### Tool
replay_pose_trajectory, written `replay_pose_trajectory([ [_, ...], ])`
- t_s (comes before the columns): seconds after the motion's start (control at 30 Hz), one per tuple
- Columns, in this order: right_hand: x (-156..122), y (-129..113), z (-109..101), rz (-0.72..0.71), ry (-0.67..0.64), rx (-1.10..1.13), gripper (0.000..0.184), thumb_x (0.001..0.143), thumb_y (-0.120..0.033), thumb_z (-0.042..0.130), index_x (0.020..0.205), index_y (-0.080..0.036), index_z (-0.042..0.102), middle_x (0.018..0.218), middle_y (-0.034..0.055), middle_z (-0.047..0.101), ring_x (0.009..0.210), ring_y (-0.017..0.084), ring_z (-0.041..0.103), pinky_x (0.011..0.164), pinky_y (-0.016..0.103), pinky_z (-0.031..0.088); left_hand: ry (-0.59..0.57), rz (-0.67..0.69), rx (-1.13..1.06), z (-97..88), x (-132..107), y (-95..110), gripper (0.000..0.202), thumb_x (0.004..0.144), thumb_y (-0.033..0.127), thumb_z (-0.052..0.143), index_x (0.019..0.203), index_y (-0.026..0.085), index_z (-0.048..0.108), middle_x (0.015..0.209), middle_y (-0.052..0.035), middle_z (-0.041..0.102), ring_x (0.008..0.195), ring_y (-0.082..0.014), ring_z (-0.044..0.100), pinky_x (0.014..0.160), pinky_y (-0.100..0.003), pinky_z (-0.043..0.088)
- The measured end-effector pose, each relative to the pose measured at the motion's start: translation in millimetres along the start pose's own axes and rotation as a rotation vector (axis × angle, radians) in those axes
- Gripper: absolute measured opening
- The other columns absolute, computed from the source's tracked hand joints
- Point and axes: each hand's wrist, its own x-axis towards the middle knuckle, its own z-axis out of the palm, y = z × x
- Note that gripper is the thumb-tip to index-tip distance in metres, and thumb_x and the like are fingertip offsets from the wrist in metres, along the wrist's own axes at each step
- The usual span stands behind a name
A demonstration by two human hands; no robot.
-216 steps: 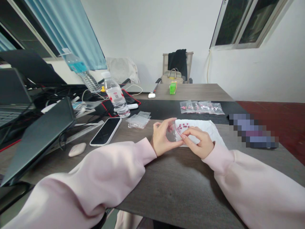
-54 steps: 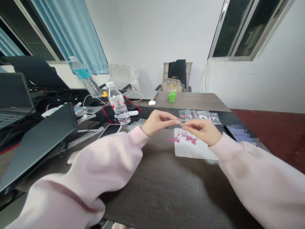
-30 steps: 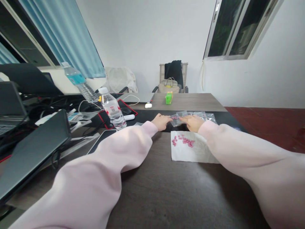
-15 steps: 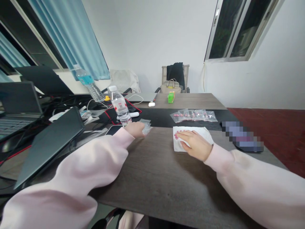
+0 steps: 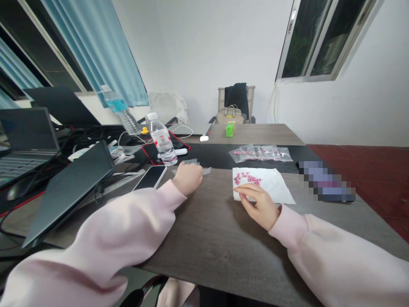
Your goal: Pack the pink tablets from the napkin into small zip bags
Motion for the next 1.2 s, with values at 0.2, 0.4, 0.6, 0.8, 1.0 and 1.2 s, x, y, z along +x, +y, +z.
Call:
replay_pose_trajectory([
  [0.2, 6, -8, -4, 0.312, 0.043, 0.227, 0.025, 0.087, -0.032, 0.050, 0.099, -0.018, 0.067, 0.087, 0.0070, 0.072, 0.076, 0.019, 0.065, 0.065, 0.032, 0.051, 0.327, 0.256, -0.165, -1.7, -27, 47, 0.022, 0.085, 0.021, 0.044, 0.083, 0.016, 0.065, 0.101, -0.0085, 0.069, 0.094, -0.0251, 0.063, 0.078, -0.039, 0.039],
  [0.4, 5, -8, 0, 0.439, 0.027, 0.435, 0.023, 0.080, -0.037, 0.057, 0.087, -0.018, 0.066, 0.083, 0.0063, 0.072, 0.072, 0.018, 0.066, 0.054, 0.027, 0.047, 0.549, 0.427, -0.293, 21.1, -35, 73, 0.017, 0.082, 0.025, 0.051, 0.093, 0.017, 0.061, 0.114, -0.0090, 0.065, 0.101, -0.0242, 0.059, 0.083, -0.039, 0.037],
  [0.6, 1, -5, 1, 0.518, -0.042, 0.536, 0.027, 0.080, -0.044, 0.058, 0.083, -0.017, 0.060, 0.083, 0.0082, 0.072, 0.078, 0.021, 0.068, 0.062, 0.029, 0.050, 0.590, 0.275, -0.591, 37.9, -31, 74, 0.063, 0.079, 0.044, 0.060, 0.128, 0.011, 0.040, 0.126, -0.0170, 0.057, 0.115, -0.0263, 0.053, 0.094, -0.041, 0.035],
  [0.8, -2, -13, -1, 0.516, -0.091, 0.545, 0.026, 0.083, -0.045, 0.056, 0.084, -0.019, 0.057, 0.079, 0.0050, 0.070, 0.078, 0.019, 0.067, 0.068, 0.029, 0.051, 0.571, 0.244, -0.629, 40.3, -33, 75, 0.066, 0.077, 0.043, 0.063, 0.132, 0.016, 0.039, 0.121, -0.0116, 0.061, 0.111, -0.0253, 0.056, 0.097, -0.042, 0.031],
  [1.0, 2, -16, -6, 0.459, -0.088, 0.514, 0.033, 0.089, -0.048, 0.046, 0.081, -0.019, 0.060, 0.083, 0.0047, 0.068, 0.082, 0.017, 0.064, 0.071, 0.028, 0.051, 0.538, 0.224, -0.659, 38.6, -33, 75, 0.063, 0.076, 0.041, 0.063, 0.131, 0.018, 0.042, 0.120, -0.0105, 0.062, 0.109, -0.0246, 0.057, 0.099, -0.043, 0.029],
  [1.2, 1, -12, -5, 0.494, -0.091, 0.466, 0.032, 0.083, -0.047, 0.055, 0.076, -0.017, 0.063, 0.073, 0.0044, 0.068, 0.069, 0.017, 0.062, 0.061, 0.028, 0.049, 0.508, 0.261, -0.658, 37.5, -34, 74, 0.069, 0.072, 0.044, 0.066, 0.131, 0.016, 0.042, 0.124, -0.0115, 0.060, 0.113, -0.0258, 0.055, 0.104, -0.046, 0.021],
])
